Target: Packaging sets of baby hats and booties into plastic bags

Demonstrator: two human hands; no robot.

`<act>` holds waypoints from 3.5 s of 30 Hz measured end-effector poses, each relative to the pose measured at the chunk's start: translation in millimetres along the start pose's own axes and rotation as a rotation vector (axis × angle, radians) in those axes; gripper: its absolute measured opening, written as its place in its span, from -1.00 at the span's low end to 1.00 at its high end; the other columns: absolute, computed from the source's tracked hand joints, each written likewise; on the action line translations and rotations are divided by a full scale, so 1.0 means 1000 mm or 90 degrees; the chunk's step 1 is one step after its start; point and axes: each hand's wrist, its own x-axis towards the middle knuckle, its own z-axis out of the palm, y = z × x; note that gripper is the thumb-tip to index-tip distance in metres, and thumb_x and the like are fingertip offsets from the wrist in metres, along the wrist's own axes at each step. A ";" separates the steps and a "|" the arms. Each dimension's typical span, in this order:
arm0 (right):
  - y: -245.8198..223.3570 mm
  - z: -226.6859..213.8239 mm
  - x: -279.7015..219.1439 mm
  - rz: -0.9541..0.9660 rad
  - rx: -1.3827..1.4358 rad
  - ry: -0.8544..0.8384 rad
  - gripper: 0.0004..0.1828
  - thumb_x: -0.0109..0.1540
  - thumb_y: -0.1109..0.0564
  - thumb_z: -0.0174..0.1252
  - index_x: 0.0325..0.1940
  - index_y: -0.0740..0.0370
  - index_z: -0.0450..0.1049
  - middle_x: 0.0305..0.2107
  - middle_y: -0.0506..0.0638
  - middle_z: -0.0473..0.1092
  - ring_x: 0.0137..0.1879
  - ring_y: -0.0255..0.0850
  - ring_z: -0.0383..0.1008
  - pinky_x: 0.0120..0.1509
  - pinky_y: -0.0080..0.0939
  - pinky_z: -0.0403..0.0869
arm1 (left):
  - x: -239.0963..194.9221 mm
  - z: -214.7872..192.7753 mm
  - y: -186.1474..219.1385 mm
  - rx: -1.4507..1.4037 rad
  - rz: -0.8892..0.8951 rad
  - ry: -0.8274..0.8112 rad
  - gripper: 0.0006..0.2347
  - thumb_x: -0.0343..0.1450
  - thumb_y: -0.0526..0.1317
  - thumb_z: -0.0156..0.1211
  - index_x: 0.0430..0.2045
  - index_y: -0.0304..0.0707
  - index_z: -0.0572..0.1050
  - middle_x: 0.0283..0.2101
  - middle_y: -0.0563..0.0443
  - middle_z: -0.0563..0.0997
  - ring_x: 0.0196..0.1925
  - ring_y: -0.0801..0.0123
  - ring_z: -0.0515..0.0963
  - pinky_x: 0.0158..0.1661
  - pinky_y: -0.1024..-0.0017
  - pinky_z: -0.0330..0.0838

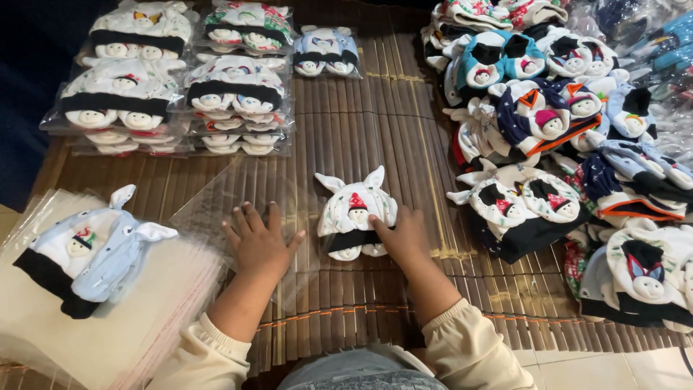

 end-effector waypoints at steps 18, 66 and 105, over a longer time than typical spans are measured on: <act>0.045 -0.028 0.032 0.008 0.077 -0.028 -0.25 0.08 -0.22 0.42 0.20 0.13 0.33 -0.01 0.38 0.46 0.23 0.33 0.43 0.25 0.24 0.44 | -0.019 -0.026 -0.013 -0.020 0.183 -0.096 -0.35 0.35 0.11 0.22 0.35 0.01 0.18 0.48 -0.49 -0.04 0.55 -0.38 -0.13 0.34 -0.46 -0.36; 0.042 -0.006 -0.025 -0.559 0.096 0.162 -0.41 0.11 0.24 0.38 0.22 0.27 0.39 0.21 0.24 0.35 0.39 0.26 0.31 0.41 0.16 0.37 | 0.020 0.045 0.117 -0.400 0.463 0.161 -0.86 0.51 -0.22 0.09 -0.12 -0.18 0.53 -0.06 -0.07 0.61 0.14 0.08 0.58 0.34 0.04 0.19; 0.116 -0.109 -0.053 -0.325 0.374 -0.010 -0.45 0.05 0.28 0.43 0.13 0.28 0.53 -0.04 0.09 0.58 0.12 -0.20 0.54 0.28 -0.05 0.44 | -0.008 0.031 0.068 -0.324 0.338 0.259 -0.83 0.54 -0.16 -0.04 -0.23 -0.16 0.51 -0.38 -0.10 0.54 -0.26 -0.06 0.60 -0.17 0.05 0.49</act>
